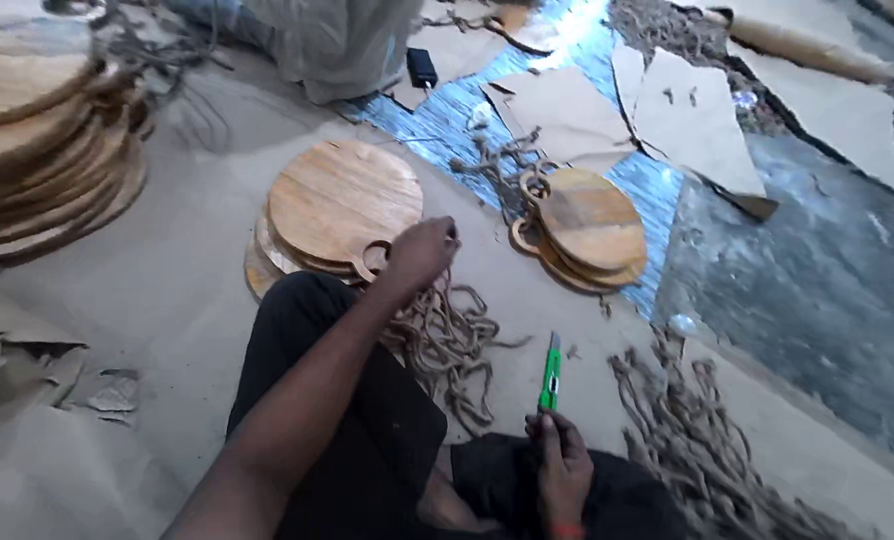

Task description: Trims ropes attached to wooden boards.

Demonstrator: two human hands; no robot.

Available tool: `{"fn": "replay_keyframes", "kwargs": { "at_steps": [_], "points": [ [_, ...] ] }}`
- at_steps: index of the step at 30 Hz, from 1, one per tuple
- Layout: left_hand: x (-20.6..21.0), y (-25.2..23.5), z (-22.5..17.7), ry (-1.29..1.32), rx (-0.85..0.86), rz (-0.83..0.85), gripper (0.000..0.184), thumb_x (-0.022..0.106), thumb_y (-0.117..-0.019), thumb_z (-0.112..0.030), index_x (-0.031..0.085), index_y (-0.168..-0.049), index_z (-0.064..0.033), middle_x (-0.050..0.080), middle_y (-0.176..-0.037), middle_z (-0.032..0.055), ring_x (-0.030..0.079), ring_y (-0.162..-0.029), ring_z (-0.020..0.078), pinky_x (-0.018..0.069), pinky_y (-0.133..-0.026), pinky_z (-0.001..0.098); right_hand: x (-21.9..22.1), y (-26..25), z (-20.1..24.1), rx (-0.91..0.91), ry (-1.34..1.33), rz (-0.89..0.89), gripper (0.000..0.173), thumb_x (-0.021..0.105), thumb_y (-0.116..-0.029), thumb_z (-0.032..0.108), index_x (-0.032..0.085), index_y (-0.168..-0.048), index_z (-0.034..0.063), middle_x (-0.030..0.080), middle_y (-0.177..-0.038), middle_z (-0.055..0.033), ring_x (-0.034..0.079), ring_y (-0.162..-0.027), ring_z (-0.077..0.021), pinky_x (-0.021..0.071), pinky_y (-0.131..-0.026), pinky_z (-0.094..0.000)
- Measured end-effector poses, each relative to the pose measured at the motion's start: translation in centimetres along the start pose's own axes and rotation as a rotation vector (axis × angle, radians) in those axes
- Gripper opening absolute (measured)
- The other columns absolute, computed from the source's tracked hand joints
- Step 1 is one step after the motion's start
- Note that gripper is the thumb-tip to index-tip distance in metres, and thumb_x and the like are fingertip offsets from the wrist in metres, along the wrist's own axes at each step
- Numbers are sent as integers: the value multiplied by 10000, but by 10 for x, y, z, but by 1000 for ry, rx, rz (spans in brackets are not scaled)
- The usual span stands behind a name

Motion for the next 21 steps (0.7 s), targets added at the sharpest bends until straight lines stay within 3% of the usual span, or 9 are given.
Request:
{"fn": "replay_keyframes", "kwargs": {
  "at_steps": [4, 9, 12, 15, 17, 21],
  "points": [
    [0, 16, 37, -363, -309, 102, 377, 671, -979, -292, 653, -1252, -33, 675, -1205, 260, 636, -1155, 471, 480, -910, 710, 36, -8, 3, -59, 157, 145, 233, 575, -989, 119, 699, -1110, -37, 741, -901, -90, 714, -767, -133, 600, -693, -300],
    [25, 20, 56, -540, -435, 87, 455, 773, -896, -294, 673, -1170, 55, 562, -1373, 293, 594, -1213, 483, 493, -922, 695, 107, -16, 22, -34, 307, 396, 215, 660, -981, 115, 718, -1159, 9, 727, -1108, -144, 715, -1001, -260, 585, -916, -450],
    [30, 16, 60, -556, -427, 50, 452, 774, -892, -295, 675, -1165, 51, 558, -1378, 287, 587, -1230, 470, 503, -932, 670, 157, -15, 38, -119, 511, 501, 367, 695, -962, 213, 677, -1282, 34, 647, -1324, -183, 602, -1250, -354, 472, -1079, -521],
    [22, 18, 63, -513, -363, 10, 439, 721, -937, -324, 669, -1196, 26, 578, -1365, 271, 616, -1198, 459, 520, -927, 661, 193, -13, 42, -146, 600, 561, 678, 761, -903, 332, 522, -1488, 85, 465, -1543, -196, 445, -1413, -404, 372, -1156, -564],
    [6, 32, 53, -468, -283, -101, 415, 661, -988, -328, 656, -1225, 13, 567, -1388, 250, 626, -1173, 455, 517, -928, 657, 194, -7, 40, -167, 580, 534, 751, 760, -888, 382, 479, -1525, 100, 421, -1579, -202, 420, -1441, -400, 357, -1172, -557],
    [-41, 60, 19, -373, -110, -321, 361, 634, -1014, -310, 680, -1238, -30, 639, -1240, 231, 652, -1065, 438, 512, -879, 661, 170, -13, 50, -200, 354, 323, 858, 817, -813, 424, 488, -1506, 39, 454, -1550, -229, 445, -1428, -406, 366, -1180, -546]
  ]
}}
Point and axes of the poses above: each hand's wrist, its own y-axis away from the middle knuckle, its own x-axis out of the palm, z = x × y, the point moved 8 cm from there along -y, towards the middle knuckle
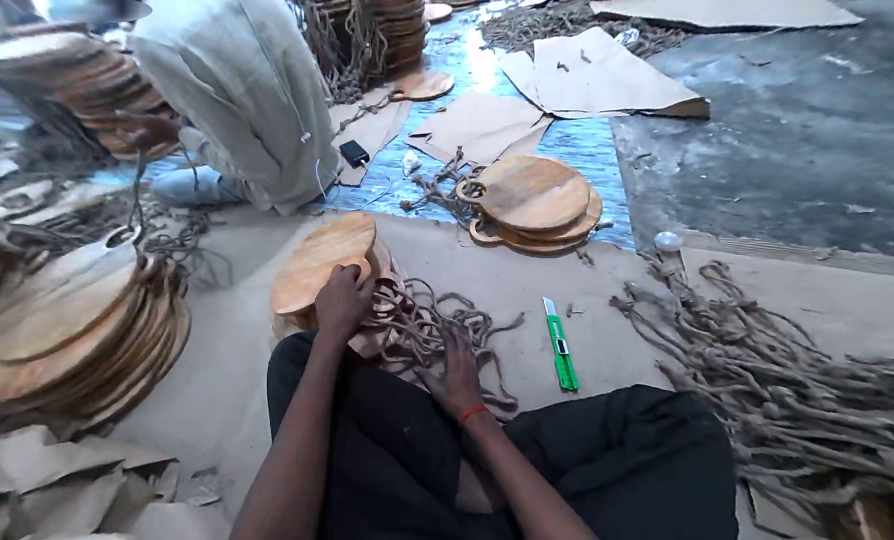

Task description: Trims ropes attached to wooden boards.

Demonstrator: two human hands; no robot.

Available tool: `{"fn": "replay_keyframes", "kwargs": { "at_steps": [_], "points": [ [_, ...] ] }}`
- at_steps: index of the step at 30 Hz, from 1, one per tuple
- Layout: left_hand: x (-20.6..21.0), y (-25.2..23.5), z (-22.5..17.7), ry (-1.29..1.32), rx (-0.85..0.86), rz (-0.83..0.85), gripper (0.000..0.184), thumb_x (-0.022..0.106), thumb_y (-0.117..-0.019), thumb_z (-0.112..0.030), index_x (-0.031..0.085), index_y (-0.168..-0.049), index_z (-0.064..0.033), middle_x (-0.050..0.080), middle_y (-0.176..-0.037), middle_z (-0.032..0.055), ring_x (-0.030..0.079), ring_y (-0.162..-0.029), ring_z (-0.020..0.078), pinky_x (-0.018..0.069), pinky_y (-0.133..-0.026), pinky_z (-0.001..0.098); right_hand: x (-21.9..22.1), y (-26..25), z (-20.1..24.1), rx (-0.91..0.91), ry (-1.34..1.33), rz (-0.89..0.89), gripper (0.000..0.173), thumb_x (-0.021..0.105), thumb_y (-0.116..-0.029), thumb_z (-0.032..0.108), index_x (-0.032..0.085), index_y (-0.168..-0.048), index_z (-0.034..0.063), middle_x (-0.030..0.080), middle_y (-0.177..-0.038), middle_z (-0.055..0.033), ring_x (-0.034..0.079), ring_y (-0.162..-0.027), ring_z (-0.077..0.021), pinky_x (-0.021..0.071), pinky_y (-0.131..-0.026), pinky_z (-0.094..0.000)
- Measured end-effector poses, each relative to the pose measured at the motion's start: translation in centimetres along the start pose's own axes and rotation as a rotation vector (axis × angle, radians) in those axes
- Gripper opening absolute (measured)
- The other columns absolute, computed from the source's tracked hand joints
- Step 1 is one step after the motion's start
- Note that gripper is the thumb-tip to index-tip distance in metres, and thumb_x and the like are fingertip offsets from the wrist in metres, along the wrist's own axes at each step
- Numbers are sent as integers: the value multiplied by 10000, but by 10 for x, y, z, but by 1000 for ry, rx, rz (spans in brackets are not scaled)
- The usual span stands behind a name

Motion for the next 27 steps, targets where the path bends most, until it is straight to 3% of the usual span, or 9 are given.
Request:
{"fn": "replay_keyframes", "kwargs": {
  "at_steps": [4, 6, 7, 9, 12, 16, 21, 24, 27],
  "points": [
    [-16, 3, -9, 89, 32, -17, 342, 698, -983, -297, 719, -1150, 1, 663, -1099, 213, 644, -1021, 401, 498, -886, 643, -5, -35, 36, 57, -161, 87, 1181, 912, -725, 407, 232, -1625, 57, 343, -1626, -215, 383, -1475, -387, 334, -1205, -542],
    [-21, 6, -18, 89, 42, -4, 326, 718, -969, -286, 728, -1120, 2, 672, -1082, 196, 646, -1016, 381, 499, -895, 627, 10, -52, 57, 74, -185, 218, 1242, 924, -716, 405, 161, -1645, 95, 433, -1556, -240, 479, -1395, -403, 396, -1151, -573],
    [-24, 9, -23, 85, 59, -17, 311, 728, -962, -277, 732, -1094, 5, 676, -1062, 194, 650, -998, 376, 503, -886, 621, 19, -57, 65, 70, -170, 308, 1183, 905, -748, 402, 187, -1639, 101, 513, -1481, -247, 533, -1338, -408, 425, -1123, -581],
    [-29, 13, -28, 88, 112, -69, 296, 735, -959, -247, 727, -1060, 30, 675, -1057, 225, 653, -982, 405, 506, -866, 634, 30, -56, 67, 1, -143, 472, 793, 816, -867, 331, 447, -1497, 24, 659, -1237, -263, 641, -1153, -422, 480, -1020, -609],
    [-21, 0, -10, 47, 85, -122, 328, 696, -985, -234, 710, -1138, 55, 661, -1142, 281, 644, -1070, 455, 492, -928, 650, 4, -35, 34, -96, -69, 555, 381, 626, -1017, 283, 651, -1256, -12, 690, -1118, -254, 661, -1083, -413, 479, -989, -609],
    [23, -24, 34, -10, -66, 50, 376, 658, -1011, -259, 672, -1177, 78, 614, -1226, 326, 591, -1175, 489, 447, -999, 668, -70, -19, -37, -11, -59, 461, 338, 627, -1027, 274, 692, -1205, -6, 704, -1099, -218, 677, -1037, -346, 507, -972, -542],
    [55, -36, 28, -93, -154, 205, 400, 629, -1025, -315, 665, -1177, 53, 597, -1279, 302, 609, -1180, 461, 486, -972, 651, -114, -16, -41, -72, -160, 333, 266, 678, -1001, 200, 702, -1198, 23, 728, -1013, -145, 702, -899, -238, 561, -881, -443],
    [58, -38, 26, -101, -141, 217, 409, 636, -1020, -325, 667, -1164, 57, 601, -1273, 295, 615, -1168, 457, 490, -963, 650, -145, -6, -12, -120, -552, 44, 171, 643, -985, 110, 717, -1102, 10, 659, -768, -44, 557, -574, -90, 508, -563, -263],
    [65, -38, 31, -91, -134, 243, 391, 633, -1021, -332, 685, -1145, 36, 611, -1256, 286, 607, -1177, 454, 483, -974, 651, -167, 2, 3, -69, -647, -12, 241, 665, -966, 194, 715, -1192, 126, 604, -691, -32, 415, -442, -92, 355, -404, -235]
  ]
}}
Point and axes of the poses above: each hand's wrist, its own y-axis away from the middle knuckle, its own x-axis out of the palm, z = x × y, the point moved 8 cm from there along -y, towards the middle knuckle
